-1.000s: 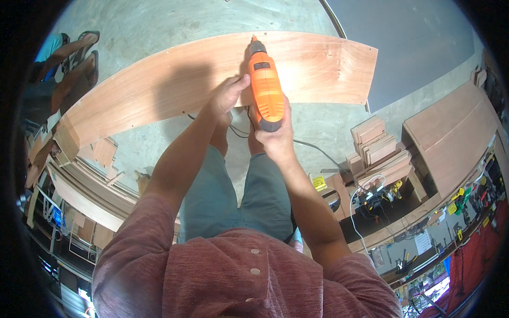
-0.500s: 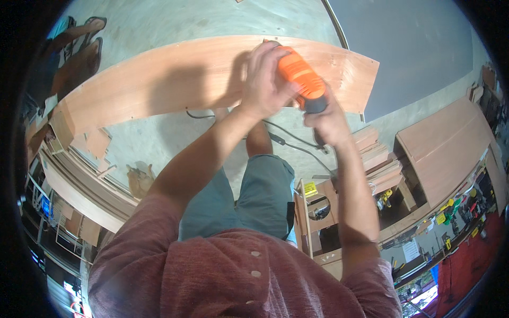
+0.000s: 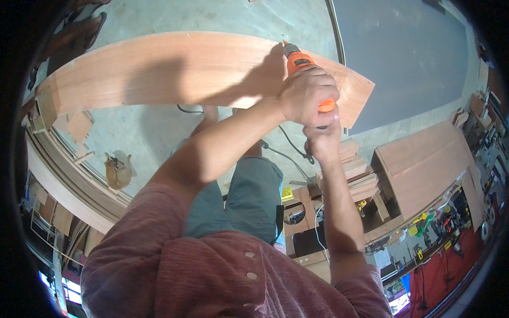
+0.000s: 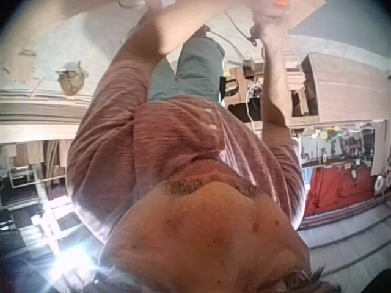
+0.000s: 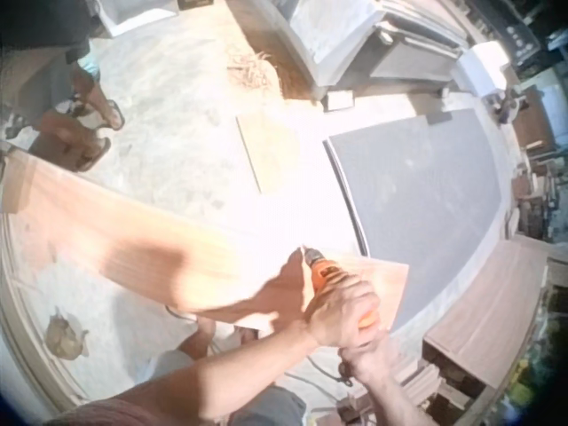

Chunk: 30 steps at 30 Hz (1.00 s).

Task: The person uses an orange power drill to drive screws into a large, curved wooden panel. They work on the panel while it is positioned on the floor, occasionally adjusting their grip and position. Another person is visible in the background assisting with the assembly.

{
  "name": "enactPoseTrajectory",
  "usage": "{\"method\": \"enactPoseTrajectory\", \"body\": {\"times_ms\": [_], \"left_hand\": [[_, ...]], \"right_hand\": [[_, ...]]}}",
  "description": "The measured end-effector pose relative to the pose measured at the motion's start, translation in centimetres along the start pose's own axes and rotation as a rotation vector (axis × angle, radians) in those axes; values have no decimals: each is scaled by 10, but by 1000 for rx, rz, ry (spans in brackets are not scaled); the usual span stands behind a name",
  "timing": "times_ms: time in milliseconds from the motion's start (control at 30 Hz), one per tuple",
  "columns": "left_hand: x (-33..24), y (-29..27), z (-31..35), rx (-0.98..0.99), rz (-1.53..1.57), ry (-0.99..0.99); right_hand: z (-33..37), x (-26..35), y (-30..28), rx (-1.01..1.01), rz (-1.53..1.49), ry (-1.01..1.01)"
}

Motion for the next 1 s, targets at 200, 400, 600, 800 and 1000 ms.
{"method": "enactPoseTrajectory", "body": {"times_ms": [200,400,600,800,1000], "left_hand": [[46,-37,38,-354,91,-293],[183,39,128,232,206,-938],[171,50,131,148,317,-970],[155,38,119,171,340,-919],[144,23,112,162,315,-976]], "right_hand": [[23,-35,17,-139,-246,25],[43,-63,42,-188,-296,88],[43,-70,55,-156,-271,-25],[44,-70,52,-170,-232,-57],[40,-64,52,-148,-251,-58]]}}
Point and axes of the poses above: each hand's wrist, its own z-axis away from the middle knuckle, its own y-axis out of the palm, x = y × z, the point moved 9 cm from there along -z, towards the middle knuckle, and after that the axes turned 11 degrees about -z, right-handed, at the moved point
